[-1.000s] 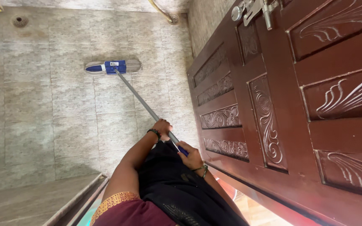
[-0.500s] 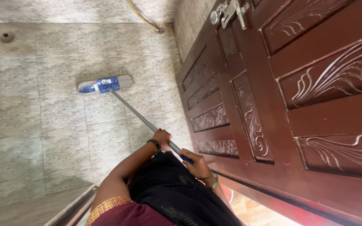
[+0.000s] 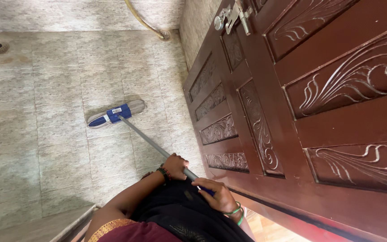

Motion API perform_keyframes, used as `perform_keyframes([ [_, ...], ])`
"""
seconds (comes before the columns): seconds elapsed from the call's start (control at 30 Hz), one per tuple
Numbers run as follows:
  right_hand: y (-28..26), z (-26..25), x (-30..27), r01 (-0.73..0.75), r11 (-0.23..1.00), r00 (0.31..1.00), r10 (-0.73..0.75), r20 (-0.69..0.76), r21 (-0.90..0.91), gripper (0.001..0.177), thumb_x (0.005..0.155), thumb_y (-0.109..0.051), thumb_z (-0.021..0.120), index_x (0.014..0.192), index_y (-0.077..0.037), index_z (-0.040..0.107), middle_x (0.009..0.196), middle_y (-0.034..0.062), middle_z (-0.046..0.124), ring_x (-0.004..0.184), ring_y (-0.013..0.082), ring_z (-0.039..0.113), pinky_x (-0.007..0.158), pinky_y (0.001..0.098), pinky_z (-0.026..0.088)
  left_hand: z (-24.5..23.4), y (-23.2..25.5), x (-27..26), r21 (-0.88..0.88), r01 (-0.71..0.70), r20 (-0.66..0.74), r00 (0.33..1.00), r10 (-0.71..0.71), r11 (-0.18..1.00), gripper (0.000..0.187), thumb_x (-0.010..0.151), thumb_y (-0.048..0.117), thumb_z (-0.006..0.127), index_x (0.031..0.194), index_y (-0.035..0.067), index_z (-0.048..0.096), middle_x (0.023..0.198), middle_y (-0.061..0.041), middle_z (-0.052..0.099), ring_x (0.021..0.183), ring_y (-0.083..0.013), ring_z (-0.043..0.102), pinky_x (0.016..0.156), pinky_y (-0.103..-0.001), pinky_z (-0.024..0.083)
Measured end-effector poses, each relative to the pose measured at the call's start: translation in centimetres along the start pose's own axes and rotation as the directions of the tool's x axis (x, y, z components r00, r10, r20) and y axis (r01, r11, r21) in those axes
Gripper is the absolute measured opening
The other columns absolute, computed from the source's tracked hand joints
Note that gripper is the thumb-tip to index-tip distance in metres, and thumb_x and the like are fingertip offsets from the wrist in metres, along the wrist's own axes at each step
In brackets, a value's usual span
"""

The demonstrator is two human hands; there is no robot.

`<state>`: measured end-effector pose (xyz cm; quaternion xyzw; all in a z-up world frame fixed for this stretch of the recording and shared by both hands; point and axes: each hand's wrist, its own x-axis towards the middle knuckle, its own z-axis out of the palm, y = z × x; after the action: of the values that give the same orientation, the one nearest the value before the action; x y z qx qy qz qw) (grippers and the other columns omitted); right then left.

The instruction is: The person mops a tiled floor using a flat mop, moving the tool across the surface near a wooden door and various plastic buckets.

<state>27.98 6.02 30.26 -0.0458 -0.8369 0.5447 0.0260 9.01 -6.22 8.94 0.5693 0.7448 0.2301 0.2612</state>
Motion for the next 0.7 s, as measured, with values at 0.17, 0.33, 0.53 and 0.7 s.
perform_keyframes([
  [0.17,0.5,-1.3,0.9,-0.198,0.98,0.979,0.199,0.052,-0.032,0.032,0.085,0.002,0.071,0.116,-0.006,0.074,0.12,0.0129,0.077,0.102,0.0239,0.078,0.09,0.0333,0.059,0.6,0.1,1.2,0.016,0.04,-0.042,0.998,-0.039,0.999,0.013,0.068,0.028,0.07,0.077,0.019,0.069,0.072,-0.005,0.071,0.074,-0.0277,0.068,0.083,-0.041,0.047],
  [0.33,1.0,-0.1,2.0,-0.092,0.996,0.994,0.093,0.058,-0.019,0.03,0.086,0.003,0.07,0.115,-0.004,0.073,0.118,0.0152,0.076,0.113,0.0276,0.074,0.098,0.0355,0.056,-0.2,-1.5,1.1,-0.009,0.015,-0.039,0.999,-0.016,1.0,0.019,0.059,0.027,0.073,0.076,0.019,0.069,0.072,-0.003,0.071,0.075,-0.0277,0.068,0.081,-0.041,0.048],
  [0.53,2.6,3.1,5.3,0.012,0.998,0.999,-0.009,0.05,-0.061,0.028,0.089,-0.005,0.074,0.117,-0.005,0.073,0.124,0.0144,0.074,0.119,0.0286,0.071,0.103,0.0365,0.055,-2.4,-5.8,-0.2,0.013,0.044,-0.031,0.999,-0.044,0.999,0.02,0.06,0.027,0.075,0.077,0.019,0.07,0.076,-0.003,0.072,0.08,-0.027,0.067,0.085,-0.041,0.046],
  [0.7,3.3,5.7,9.9,0.069,0.988,0.995,-0.058,0.084,-0.138,0.026,0.088,-0.004,0.074,0.114,-0.006,0.073,0.121,0.0147,0.074,0.117,0.0323,0.07,0.099,0.0374,0.056,-5.5,-9.8,-0.9,0.04,0.057,-0.053,0.997,-0.055,0.998,0.019,0.061,0.026,0.075,0.078,0.02,0.07,0.077,-0.003,0.072,0.081,-0.0274,0.067,0.087,-0.04,0.046],
])
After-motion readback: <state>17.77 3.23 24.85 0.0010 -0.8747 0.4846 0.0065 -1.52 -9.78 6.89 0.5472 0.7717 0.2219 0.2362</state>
